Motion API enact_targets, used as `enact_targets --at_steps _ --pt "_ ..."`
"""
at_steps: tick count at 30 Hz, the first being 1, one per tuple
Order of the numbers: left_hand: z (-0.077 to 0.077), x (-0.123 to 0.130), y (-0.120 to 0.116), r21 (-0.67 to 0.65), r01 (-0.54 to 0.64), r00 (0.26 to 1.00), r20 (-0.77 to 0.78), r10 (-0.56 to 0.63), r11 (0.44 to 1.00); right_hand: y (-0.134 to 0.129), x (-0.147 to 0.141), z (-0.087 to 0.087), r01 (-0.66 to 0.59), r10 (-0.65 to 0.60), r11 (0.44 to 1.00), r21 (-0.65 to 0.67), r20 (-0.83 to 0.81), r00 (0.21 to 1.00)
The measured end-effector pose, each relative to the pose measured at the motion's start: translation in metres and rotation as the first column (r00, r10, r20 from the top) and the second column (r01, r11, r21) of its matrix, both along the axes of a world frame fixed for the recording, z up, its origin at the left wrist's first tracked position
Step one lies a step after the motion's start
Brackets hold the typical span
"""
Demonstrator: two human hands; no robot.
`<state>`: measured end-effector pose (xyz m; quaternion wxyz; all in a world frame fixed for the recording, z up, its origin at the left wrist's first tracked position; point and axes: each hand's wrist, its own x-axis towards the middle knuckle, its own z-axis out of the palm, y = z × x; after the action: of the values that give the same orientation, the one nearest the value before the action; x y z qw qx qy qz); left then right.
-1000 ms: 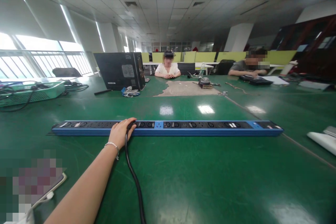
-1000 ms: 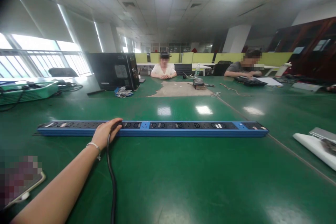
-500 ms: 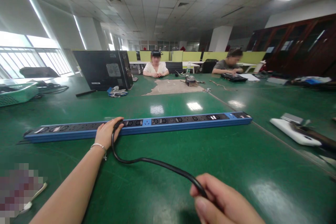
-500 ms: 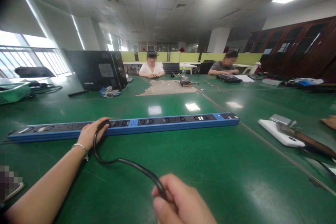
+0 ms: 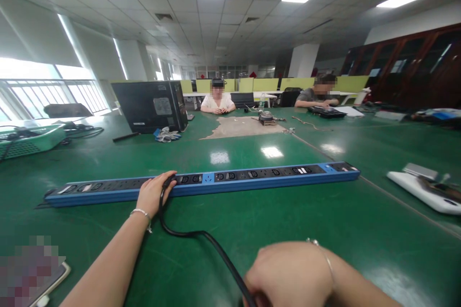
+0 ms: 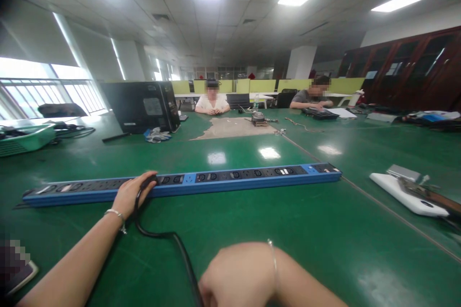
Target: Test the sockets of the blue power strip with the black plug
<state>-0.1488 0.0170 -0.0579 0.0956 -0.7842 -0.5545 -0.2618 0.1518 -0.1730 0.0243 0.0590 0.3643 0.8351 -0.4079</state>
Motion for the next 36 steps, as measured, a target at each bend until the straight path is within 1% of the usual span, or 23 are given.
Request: enact_targets --at_steps 1,2,3,4,5,6,7,8,9,10,11,13,15,17,21,25,27,29,31,36 --pt "0.0 0.0 0.001 0.001 0.003 1.0 0.007 -0.003 1.0 0.012 0.012 0.0 0.043 -0.048 0.993 -0.11 -0.045 0.998" --pt "-0.001 0.0 0.001 0.002 0.005 1.0 0.016 -0.006 1.0 0.027 0.022 -0.001 0.113 -0.136 0.975 -0.191 -0.11 0.985" --pt "-0.002 -0.001 0.002 0.003 0.007 1.0 0.024 -0.007 1.0 0.044 0.031 -0.004 0.235 -0.267 0.955 -0.18 -0.177 0.947" --pt "-0.003 -0.001 0.003 0.005 0.009 0.999 0.031 -0.009 1.0 0.061 0.039 -0.01 0.41 -0.414 0.909 -0.068 -0.252 0.875" --pt "-0.004 -0.001 0.004 0.008 0.011 0.999 0.04 -0.012 1.0 0.079 0.044 -0.019 0.599 -0.538 0.792 0.12 -0.327 0.777" --pt "-0.005 -0.002 0.005 0.013 0.015 0.999 0.05 -0.016 1.0 0.095 0.048 -0.029 0.72 -0.61 0.614 0.324 -0.383 0.693" --pt "-0.007 -0.002 0.006 0.02 0.02 0.998 0.061 -0.021 1.0 0.11 0.051 -0.04 0.761 -0.638 0.427 0.488 -0.434 0.636" --pt "-0.008 -0.001 0.006 0.03 0.023 0.997 0.075 -0.025 0.999 0.122 0.052 -0.051 0.733 -0.629 0.318 0.601 -0.446 0.637" --pt "-0.008 0.0 0.006 0.041 0.022 0.996 0.088 -0.025 0.999 0.131 0.052 -0.062 0.693 -0.618 0.253 0.675 -0.438 0.653" --pt "-0.009 0.001 0.006 0.051 0.015 0.995 0.099 -0.02 0.999 0.136 0.051 -0.071 0.647 -0.616 0.213 0.732 -0.414 0.671" --pt "-0.009 0.002 0.005 0.059 -0.001 0.994 0.107 -0.006 0.998 0.14 0.05 -0.079 0.596 -0.612 0.206 0.776 -0.373 0.698" --pt "-0.008 0.004 0.003 0.057 -0.032 0.994 0.105 0.026 0.998 0.141 0.049 -0.088 0.508 -0.607 0.224 0.832 -0.288 0.741" --pt "-0.006 0.005 0.002 0.038 -0.047 0.995 0.089 0.044 0.998 0.138 0.049 -0.091 0.449 -0.601 0.248 0.858 -0.227 0.766" --pt "-0.004 0.005 0.002 0.015 -0.052 0.996 0.074 0.05 0.999 0.136 0.049 -0.09 0.424 -0.606 0.255 0.869 -0.198 0.77" --pt "-0.002 0.005 0.0 -0.02 -0.058 0.996 0.071 0.06 0.998 0.136 0.048 -0.088 0.402 -0.629 0.254 0.88 -0.166 0.76" --pt "0.0 0.009 -0.004 -0.02 -0.121 0.988 0.092 0.123 0.992 0.137 0.047 -0.089 0.397 -0.639 0.252 0.883 -0.157 0.753" --pt "0.0 0.009 -0.004 -0.012 -0.101 0.991 0.085 0.102 0.995 0.137 0.047 -0.09 0.403 -0.643 0.248 0.881 -0.162 0.749" --pt "0.0 0.006 -0.002 -0.017 -0.044 0.997 0.067 0.045 0.999 0.137 0.047 -0.091 0.41 -0.644 0.248 0.878 -0.167 0.747" --pt "0.0 0.002 0.0 -0.032 -0.013 0.998 0.06 0.015 0.999 0.137 0.048 -0.091 0.416 -0.642 0.249 0.874 -0.173 0.747" --pt "-0.002 -0.001 0.004 -0.043 -0.028 0.998 0.06 0.031 0.999 0.137 0.047 -0.091 0.428 -0.636 0.238 0.872 -0.193 0.747"
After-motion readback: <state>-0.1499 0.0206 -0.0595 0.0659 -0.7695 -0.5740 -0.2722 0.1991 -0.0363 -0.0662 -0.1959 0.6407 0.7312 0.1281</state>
